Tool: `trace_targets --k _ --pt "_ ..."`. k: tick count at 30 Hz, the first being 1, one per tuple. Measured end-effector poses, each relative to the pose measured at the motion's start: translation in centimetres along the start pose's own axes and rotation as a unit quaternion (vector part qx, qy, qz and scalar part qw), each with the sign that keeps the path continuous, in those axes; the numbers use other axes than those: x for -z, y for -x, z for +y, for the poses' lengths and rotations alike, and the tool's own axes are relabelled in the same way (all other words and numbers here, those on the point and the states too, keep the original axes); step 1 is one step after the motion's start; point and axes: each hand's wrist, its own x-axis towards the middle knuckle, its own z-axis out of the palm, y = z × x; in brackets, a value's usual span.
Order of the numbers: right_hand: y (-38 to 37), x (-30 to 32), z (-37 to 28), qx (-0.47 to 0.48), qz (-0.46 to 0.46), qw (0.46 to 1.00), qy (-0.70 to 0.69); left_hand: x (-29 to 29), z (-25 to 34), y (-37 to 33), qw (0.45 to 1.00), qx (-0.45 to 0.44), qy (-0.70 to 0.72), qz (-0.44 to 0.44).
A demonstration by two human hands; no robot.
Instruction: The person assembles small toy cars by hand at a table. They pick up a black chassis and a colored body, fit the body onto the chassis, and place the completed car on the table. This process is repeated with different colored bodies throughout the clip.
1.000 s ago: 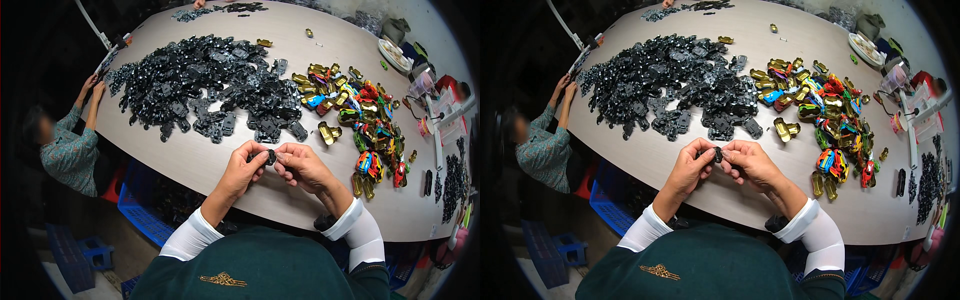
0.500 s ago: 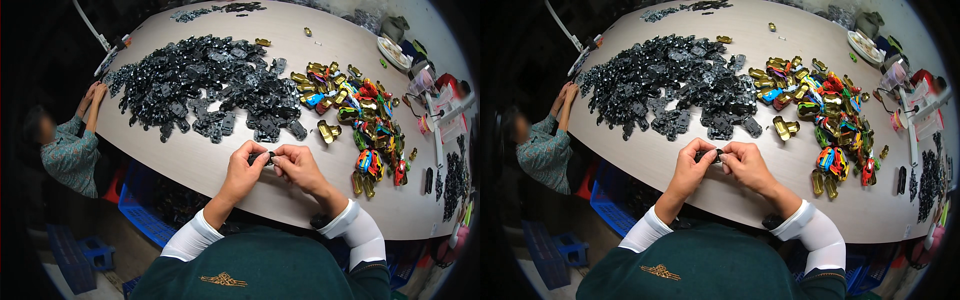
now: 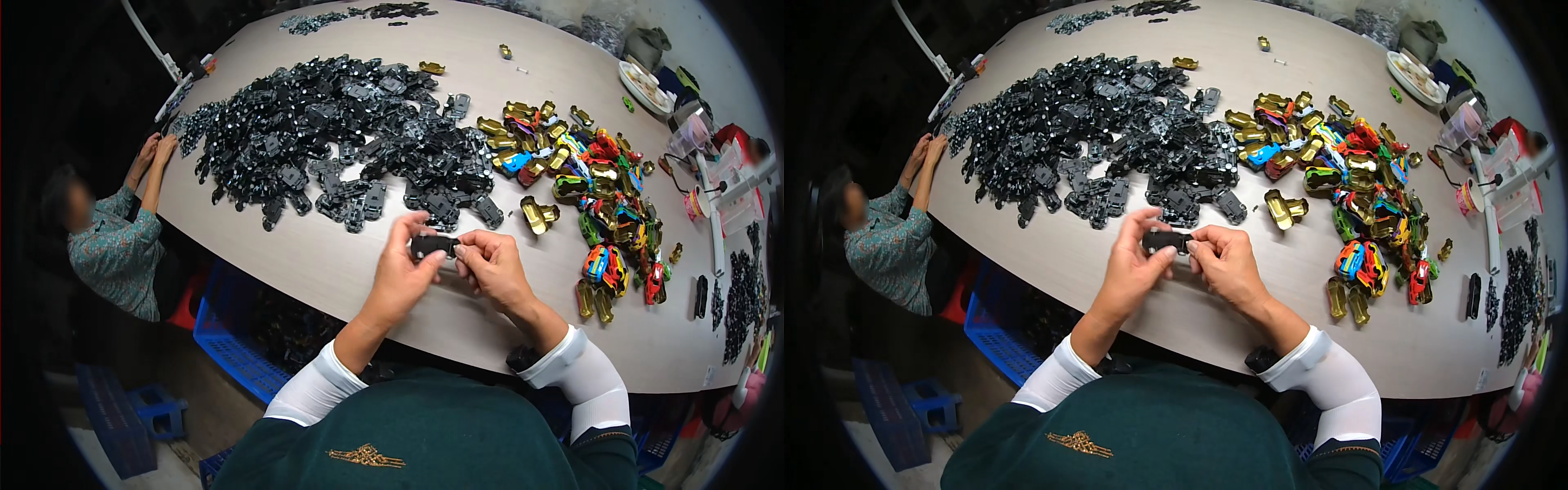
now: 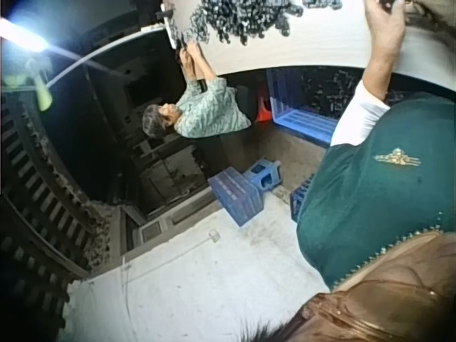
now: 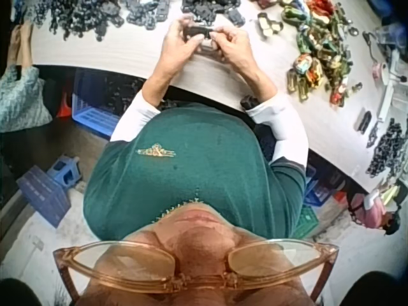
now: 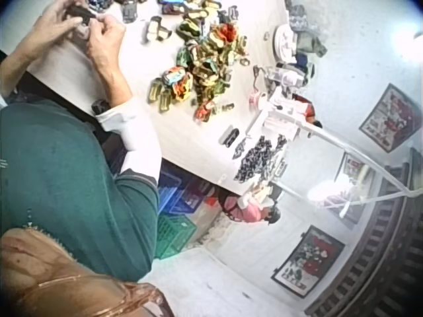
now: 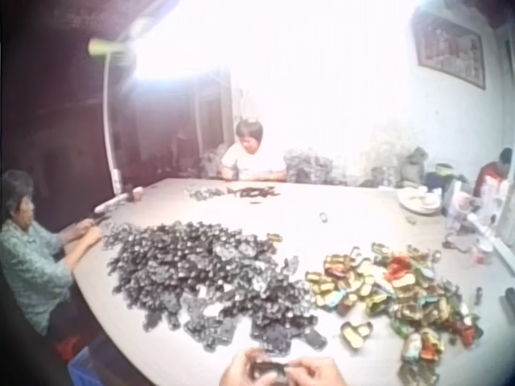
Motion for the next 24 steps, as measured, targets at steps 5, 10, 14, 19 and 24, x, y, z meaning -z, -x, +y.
trace_targets --k 5,10,14,19,24 --pt "0.4 -0.3 -0.4 -0.005 -0.088 0.996 -0.030 2.0 -1.2 -1.5 0.985 0.004 0.171 0.030" --pt "-0.3 0.5 0.0 0.028 -0.074 0.997 -0.017 2.3 0.2 -0.7 0.975 0.065 0.214 -0.013" --pt "-0.3 0.8 -0.4 0.028 -0.082 0.995 -0.044 2.5 -0.4 -0.3 0.982 0.083 0.165 -0.048" --pt "0.0 0.6 -1.0 -0.006 -0.087 0.994 -0.061 2.2 -0.8 0.1 0.986 0.081 0.136 -0.060" --pt "0.1 0.3 -0.9 0.046 -0.091 0.994 -0.040 1.7 -0.9 0.1 0.984 0.056 0.151 -0.077"
